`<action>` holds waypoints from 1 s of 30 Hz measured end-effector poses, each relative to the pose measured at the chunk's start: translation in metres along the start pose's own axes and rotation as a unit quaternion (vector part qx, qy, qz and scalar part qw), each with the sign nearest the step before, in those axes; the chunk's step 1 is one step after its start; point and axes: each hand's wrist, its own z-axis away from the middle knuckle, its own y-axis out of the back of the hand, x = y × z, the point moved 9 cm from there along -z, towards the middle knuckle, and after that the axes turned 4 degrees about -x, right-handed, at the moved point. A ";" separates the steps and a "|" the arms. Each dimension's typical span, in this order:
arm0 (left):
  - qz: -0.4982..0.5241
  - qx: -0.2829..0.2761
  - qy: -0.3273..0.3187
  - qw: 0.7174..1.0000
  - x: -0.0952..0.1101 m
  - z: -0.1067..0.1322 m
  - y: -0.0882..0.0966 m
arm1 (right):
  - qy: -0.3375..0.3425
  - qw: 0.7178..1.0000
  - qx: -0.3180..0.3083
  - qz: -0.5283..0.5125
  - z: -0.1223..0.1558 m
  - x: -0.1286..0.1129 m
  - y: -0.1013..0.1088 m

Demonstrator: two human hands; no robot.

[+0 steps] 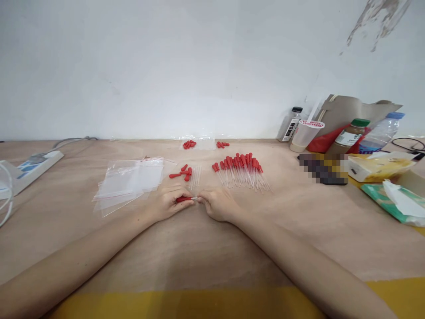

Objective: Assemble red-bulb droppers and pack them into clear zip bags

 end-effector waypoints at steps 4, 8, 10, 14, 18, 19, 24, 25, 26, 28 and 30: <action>-0.003 0.004 0.000 1.000 0.000 0.000 0.000 | 0.012 1.000 0.004 -0.007 -0.002 -0.003 -0.003; -0.008 -0.001 0.001 1.000 0.001 -0.001 -0.002 | 0.003 1.000 0.003 0.006 -0.003 -0.003 -0.006; -0.013 0.009 0.009 1.000 0.001 -0.003 -0.001 | 0.001 1.000 0.011 0.008 -0.003 -0.004 -0.006; -0.033 0.032 0.020 0.999 -0.004 -0.005 0.006 | 0.022 0.999 0.029 0.000 0.000 -0.011 -0.004; -0.113 0.078 0.061 0.989 -0.025 -0.001 0.024 | 0.028 0.997 0.069 -0.016 0.005 -0.006 0.007; -0.135 0.097 0.089 0.982 -0.034 0.002 0.030 | 0.013 0.995 0.098 -0.019 0.006 0.002 0.014; -0.176 0.119 0.191 0.958 -0.072 0.013 0.040 | -0.188 0.951 0.244 -0.004 0.015 0.076 0.064; -0.168 0.110 0.197 0.960 -0.076 0.013 0.038 | -0.227 0.939 0.257 0.004 0.016 0.091 0.070; -0.157 0.101 0.201 0.962 -0.079 0.013 0.035 | -0.261 0.929 0.261 0.013 0.017 0.104 0.075; -0.138 0.083 0.214 0.964 -0.085 0.012 0.030 | -0.306 0.916 0.258 0.029 0.017 0.122 0.077; -0.123 0.062 0.231 0.963 -0.088 0.012 0.025 | -0.334 0.908 0.248 0.043 0.016 0.132 0.074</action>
